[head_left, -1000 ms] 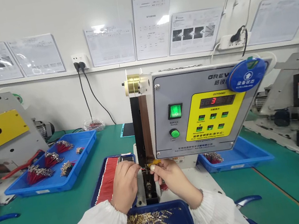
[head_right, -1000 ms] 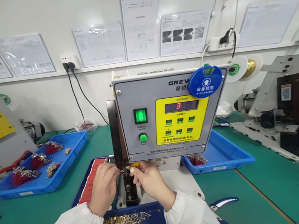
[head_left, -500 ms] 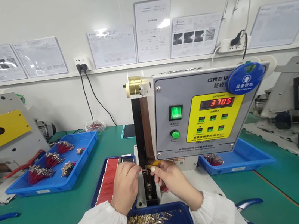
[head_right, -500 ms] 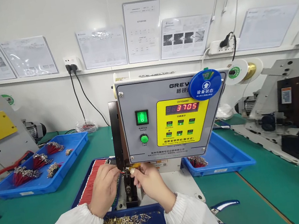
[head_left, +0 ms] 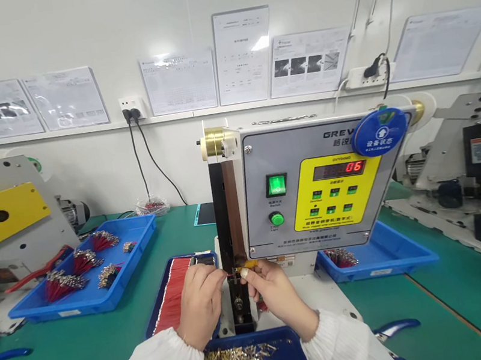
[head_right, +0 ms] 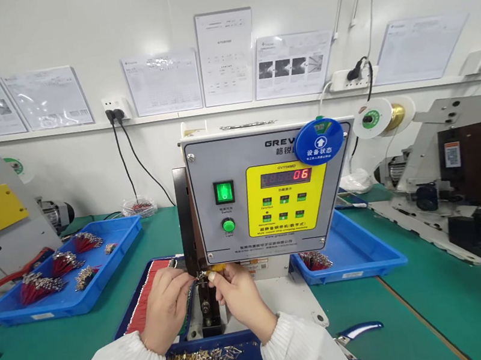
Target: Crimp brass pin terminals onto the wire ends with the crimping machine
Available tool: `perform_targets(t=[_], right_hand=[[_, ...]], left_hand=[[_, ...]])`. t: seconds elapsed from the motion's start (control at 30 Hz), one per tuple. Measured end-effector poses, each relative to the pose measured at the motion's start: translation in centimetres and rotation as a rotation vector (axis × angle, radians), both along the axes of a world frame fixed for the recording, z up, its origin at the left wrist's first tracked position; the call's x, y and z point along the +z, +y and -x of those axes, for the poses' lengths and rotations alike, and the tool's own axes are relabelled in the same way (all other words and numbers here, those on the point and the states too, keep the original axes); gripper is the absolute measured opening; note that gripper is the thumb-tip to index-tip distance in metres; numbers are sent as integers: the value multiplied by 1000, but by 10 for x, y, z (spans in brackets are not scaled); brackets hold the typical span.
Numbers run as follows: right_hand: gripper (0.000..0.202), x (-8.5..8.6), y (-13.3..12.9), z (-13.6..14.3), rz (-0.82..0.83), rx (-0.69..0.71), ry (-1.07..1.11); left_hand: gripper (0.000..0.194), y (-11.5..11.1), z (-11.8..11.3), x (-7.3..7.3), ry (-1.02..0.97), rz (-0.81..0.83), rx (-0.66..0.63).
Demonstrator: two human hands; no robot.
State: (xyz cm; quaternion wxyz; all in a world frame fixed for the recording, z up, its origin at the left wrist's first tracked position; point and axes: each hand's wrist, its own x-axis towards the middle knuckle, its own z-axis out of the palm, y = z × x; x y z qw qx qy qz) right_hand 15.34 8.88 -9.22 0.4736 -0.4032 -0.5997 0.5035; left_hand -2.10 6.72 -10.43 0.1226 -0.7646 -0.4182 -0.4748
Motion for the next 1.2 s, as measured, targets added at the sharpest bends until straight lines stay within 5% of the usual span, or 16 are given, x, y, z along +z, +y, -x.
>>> perform_targets(t=[0.9,1.2], right_hand=[[33,-3,-4,4,58,-69,1],[30,-14,-5,11,-116,-180,-62]], left_hand=[[11,0,0,2,34,14,-11],[11,0,0,1,22,25,32]])
